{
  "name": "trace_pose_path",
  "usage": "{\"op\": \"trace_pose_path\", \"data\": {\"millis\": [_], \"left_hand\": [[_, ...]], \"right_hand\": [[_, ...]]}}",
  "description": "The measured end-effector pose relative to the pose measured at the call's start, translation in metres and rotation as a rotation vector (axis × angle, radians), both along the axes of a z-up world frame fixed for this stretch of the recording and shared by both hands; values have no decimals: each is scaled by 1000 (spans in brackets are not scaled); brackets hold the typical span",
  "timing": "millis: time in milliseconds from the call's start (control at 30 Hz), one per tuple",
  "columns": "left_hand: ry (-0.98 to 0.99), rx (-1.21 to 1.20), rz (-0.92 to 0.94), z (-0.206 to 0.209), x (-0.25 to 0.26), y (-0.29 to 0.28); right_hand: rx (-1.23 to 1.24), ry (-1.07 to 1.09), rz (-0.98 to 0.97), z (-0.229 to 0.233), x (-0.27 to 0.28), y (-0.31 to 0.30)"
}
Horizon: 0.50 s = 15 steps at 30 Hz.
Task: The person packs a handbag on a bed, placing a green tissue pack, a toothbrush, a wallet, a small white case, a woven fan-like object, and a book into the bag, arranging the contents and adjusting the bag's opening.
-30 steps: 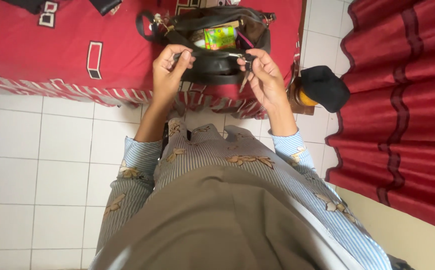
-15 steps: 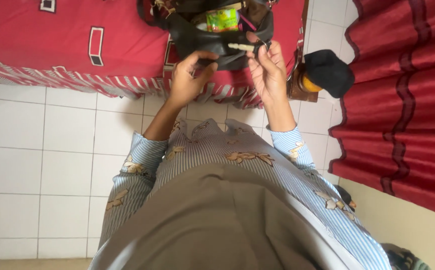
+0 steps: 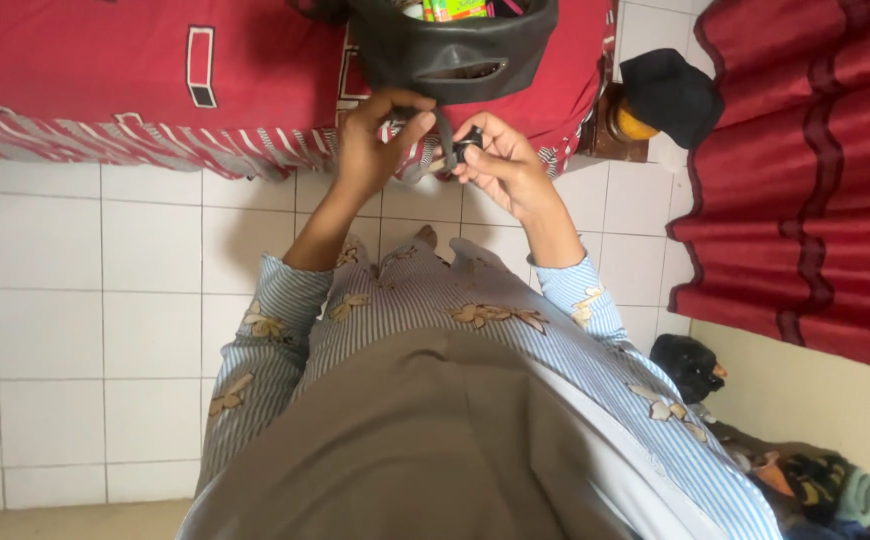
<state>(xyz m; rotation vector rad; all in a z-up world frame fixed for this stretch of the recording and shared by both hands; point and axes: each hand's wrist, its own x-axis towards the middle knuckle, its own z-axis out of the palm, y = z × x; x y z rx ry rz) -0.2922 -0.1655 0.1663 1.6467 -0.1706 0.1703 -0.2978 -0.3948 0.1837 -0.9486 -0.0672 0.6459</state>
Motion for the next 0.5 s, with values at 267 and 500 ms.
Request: {"op": "trace_pose_path", "data": {"millis": [267, 500], "left_hand": [[86, -86, -232, 0, -44, -11], [-242, 186, -123, 11, -71, -1]], "right_hand": [[177, 15, -440, -8, -29, 16], [-323, -372, -484, -18, -54, 25]]}}
